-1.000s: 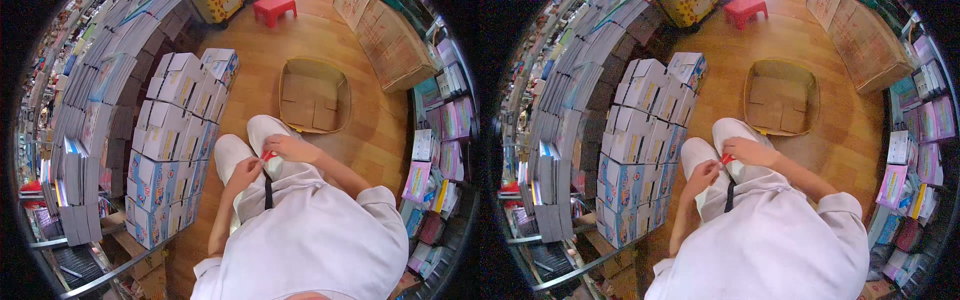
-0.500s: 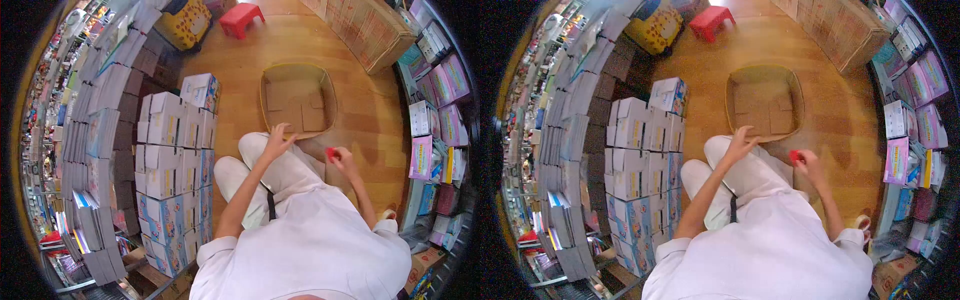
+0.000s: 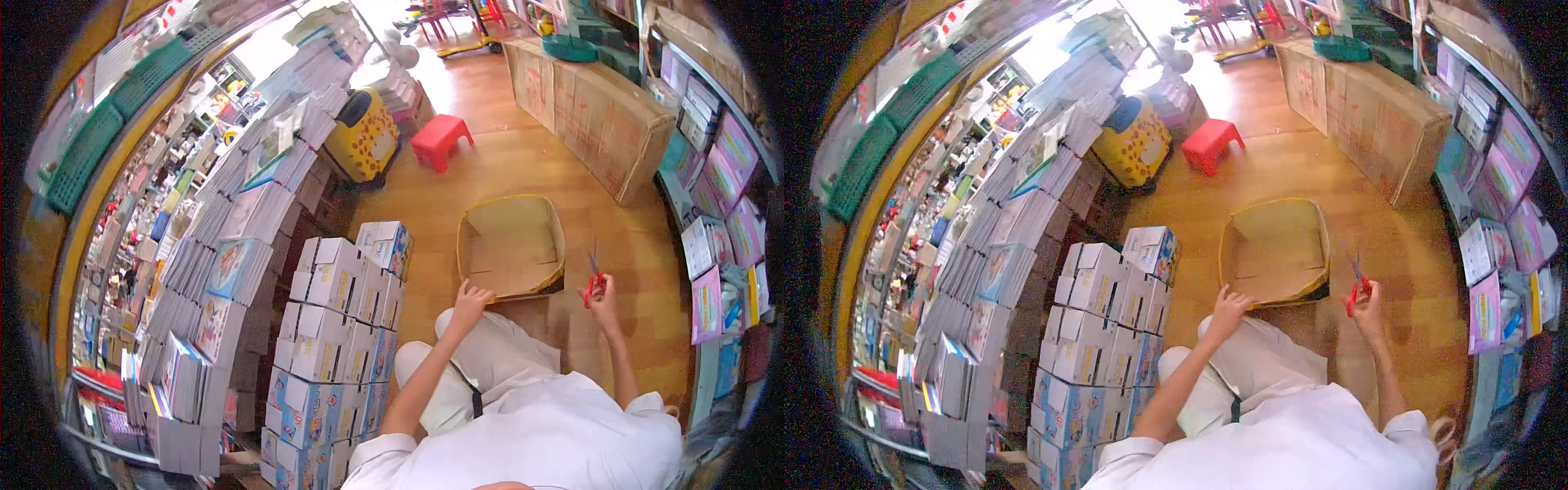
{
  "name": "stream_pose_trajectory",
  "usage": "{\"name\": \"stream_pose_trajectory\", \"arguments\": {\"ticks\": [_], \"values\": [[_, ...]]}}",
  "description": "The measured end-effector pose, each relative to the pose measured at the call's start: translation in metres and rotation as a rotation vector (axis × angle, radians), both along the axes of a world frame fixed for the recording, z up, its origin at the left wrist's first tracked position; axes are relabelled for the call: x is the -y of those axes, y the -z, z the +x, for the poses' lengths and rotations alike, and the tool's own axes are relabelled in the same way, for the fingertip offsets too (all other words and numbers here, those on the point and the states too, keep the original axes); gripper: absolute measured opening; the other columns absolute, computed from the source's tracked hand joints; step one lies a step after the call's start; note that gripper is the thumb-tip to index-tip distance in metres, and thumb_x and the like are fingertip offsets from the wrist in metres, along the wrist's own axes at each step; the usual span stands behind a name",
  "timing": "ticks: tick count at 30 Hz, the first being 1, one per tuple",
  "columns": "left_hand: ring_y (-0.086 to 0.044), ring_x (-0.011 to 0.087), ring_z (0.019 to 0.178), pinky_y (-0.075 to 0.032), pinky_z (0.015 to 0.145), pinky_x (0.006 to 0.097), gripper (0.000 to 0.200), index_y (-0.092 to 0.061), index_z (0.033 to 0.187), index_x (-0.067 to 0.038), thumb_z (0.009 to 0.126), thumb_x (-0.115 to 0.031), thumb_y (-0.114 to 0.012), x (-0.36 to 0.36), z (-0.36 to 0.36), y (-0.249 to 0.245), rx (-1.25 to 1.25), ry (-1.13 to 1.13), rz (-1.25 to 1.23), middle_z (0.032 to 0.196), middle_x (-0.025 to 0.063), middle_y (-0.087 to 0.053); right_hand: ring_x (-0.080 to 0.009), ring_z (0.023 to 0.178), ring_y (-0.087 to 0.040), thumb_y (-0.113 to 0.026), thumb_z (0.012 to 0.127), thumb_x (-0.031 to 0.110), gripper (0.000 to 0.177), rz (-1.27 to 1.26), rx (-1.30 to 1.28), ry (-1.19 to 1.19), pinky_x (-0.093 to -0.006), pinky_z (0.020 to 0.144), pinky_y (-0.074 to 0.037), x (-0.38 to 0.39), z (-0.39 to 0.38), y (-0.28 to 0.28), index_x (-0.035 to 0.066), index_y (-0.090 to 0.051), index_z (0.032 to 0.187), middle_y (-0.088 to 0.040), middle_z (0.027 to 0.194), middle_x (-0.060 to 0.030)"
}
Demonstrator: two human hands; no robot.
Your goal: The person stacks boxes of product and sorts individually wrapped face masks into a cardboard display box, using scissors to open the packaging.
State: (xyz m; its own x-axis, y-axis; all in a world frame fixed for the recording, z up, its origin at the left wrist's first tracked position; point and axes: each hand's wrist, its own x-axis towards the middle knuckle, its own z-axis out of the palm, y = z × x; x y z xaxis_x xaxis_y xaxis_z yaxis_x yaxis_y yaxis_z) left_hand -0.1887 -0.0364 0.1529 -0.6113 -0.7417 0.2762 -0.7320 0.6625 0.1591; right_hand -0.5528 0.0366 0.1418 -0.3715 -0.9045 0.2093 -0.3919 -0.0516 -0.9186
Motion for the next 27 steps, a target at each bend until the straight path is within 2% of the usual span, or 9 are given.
{"name": "stream_pose_trajectory", "arguments": {"ticks": [3, 6, 9, 10, 13, 17, 20, 23, 27], "values": [[-0.058, 0.0177, 0.102, -0.024, 0.112, 0.0563, 0.031, -0.064, 0.111, -0.015, 0.08, -0.013, -0.061, -0.029, 0.038, -0.039, -0.009, 0.058, -0.082, 0.102, -0.0006, -0.065, -0.0108, 0.082, -0.051, -0.08, 0.078, 0.018, 0.051, -0.007, 0.173, -0.066, -0.0281, 0.069, -0.046, 0.027, 0.008, -0.039, 0.008, -0.046, 0.115, -0.051, 0.094, -0.0009], [-0.055, 0.016, 0.112, -0.021, 0.113, 0.0603, 0.033, -0.063, 0.114, -0.016, 0.08, -0.014, -0.059, -0.068, 0.083, -0.042, 0.001, 0.015, -0.195, 0.114, -0.002, -0.062, -0.0107, 0.083, -0.053, -0.075, 0.083, 0.02, 0.044, -0.03, 0.14, -0.08, -0.0274, 0.07, -0.047, 0.052, 0.02, -0.083, 0.008, -0.047, 0.116, -0.051, 0.098, -0.0005], [-0.053, 0.0162, 0.119, -0.02, 0.113, 0.0617, 0.041, -0.059, 0.122, -0.018, 0.082, -0.012, -0.057, -0.118, 0.116, -0.052, 0.03, -0.078, -0.194, 0.123, -0.0018, -0.059, -0.0107, 0.085, -0.056, -0.07, 0.086, 0.02, 0.045, -0.156, 0.335, -0.248, -0.0263, 0.067, -0.048, 0.1, 0.021, -0.089, 0.007, -0.046, 0.122, -0.054, 0.11, -0.002], [-0.052, 0.0165, 0.12, -0.019, 0.113, 0.0617, 0.044, -0.057, 0.126, -0.019, 0.082, -0.013, -0.056, -0.132, 0.123, -0.055, 0.044, -0.114, -0.196, 0.124, -0.0015, -0.058, -0.0098, 0.088, -0.056, -0.064, 0.09, 0.023, 0.039, -0.15, 0.422, -0.383, -0.0241, 0.067, -0.047, 0.119, 0.019, -0.08, 0.008, -0.048, 0.122, -0.054, 0.114, 0.0007], [-0.05, 0.0179, 0.125, -0.019, 0.113, 0.0624, 0.053, -0.049, 0.136, -0.02, 0.084, -0.014, -0.054, -0.158, 0.139, -0.034, 0.055, -0.209, -0.172, 0.131, -0.0001, -0.055, -0.0084, 0.089, -0.055, -0.062, 0.09, 0.021, 0.033, -0.13, 0.744, -0.572, -0.0215, 0.066, -0.045, 0.118, 0.065, -0.141, 0.01, -0.05, 0.119, -0.055, 0.111, 0.002], [-0.048, 0.018, 0.126, -0.017, 0.113, 0.0622, 0.053, -0.048, 0.137, -0.019, 0.085, -0.016, -0.053, -0.162, 0.146, -0.027, 0.082, -0.307, -0.271, 0.134, -0.0001, -0.053, -0.0077, 0.085, -0.055, -0.065, 0.087, 0.013, 0.033, -0.015, 0.665, -0.63, -0.0195, 0.067, -0.044, 0.109, 0.103, -0.18, 0.01, -0.052, 0.117, -0.057, 0.099, 0.0015], [-0.046, 0.0202, 0.129, -0.011, 0.113, 0.0651, 0.051, -0.05, 0.135, -0.018, 0.084, -0.014, -0.052, -0.15, 0.149, -0.012, -0.012, -0.309, -0.302, 0.139, 0.0006, -0.05, -0.0036, 0.069, -0.051, -0.069, 0.085, 0.013, 0.032, -0.154, 0.355, -0.699, -0.0201, 0.058, -0.042, 0.084, 0.136, -0.21, 0.008, -0.054, 0.112, -0.053, 0.087, 0.0047], [-0.045, 0.0222, 0.131, -0.009, 0.113, 0.0666, 0.048, -0.052, 0.132, -0.016, 0.084, -0.011, -0.052, -0.127, 0.15, 0.011, -0.087, -0.257, -0.352, 0.141, 0.0014, -0.049, -0.0078, 0.076, -0.057, -0.073, 0.078, 0.003, 0.037, -0.116, 0.286, -0.625, -0.0221, 0.065, -0.046, 0.076, 0.155, -0.225, 0.006, -0.055, 0.11, -0.057, 0.092, 0.0016], [-0.044, 0.024, 0.131, -0.01, 0.112, 0.0674, 0.044, -0.055, 0.126, -0.013, 0.083, -0.009, -0.052, -0.113, 0.153, 0.004, -0.091, -0.212, -0.352, 0.141, 0.0016, -0.049, -0.0093, 0.07, -0.058, -0.072, 0.078, 0.004, 0.029, -0.15, 0.196, -0.455, -0.026, 0.06, -0.05, 0.124, 0.132, -0.155, 0.0, -0.059, 0.104, -0.061, 0.088, -0.0015]]}}
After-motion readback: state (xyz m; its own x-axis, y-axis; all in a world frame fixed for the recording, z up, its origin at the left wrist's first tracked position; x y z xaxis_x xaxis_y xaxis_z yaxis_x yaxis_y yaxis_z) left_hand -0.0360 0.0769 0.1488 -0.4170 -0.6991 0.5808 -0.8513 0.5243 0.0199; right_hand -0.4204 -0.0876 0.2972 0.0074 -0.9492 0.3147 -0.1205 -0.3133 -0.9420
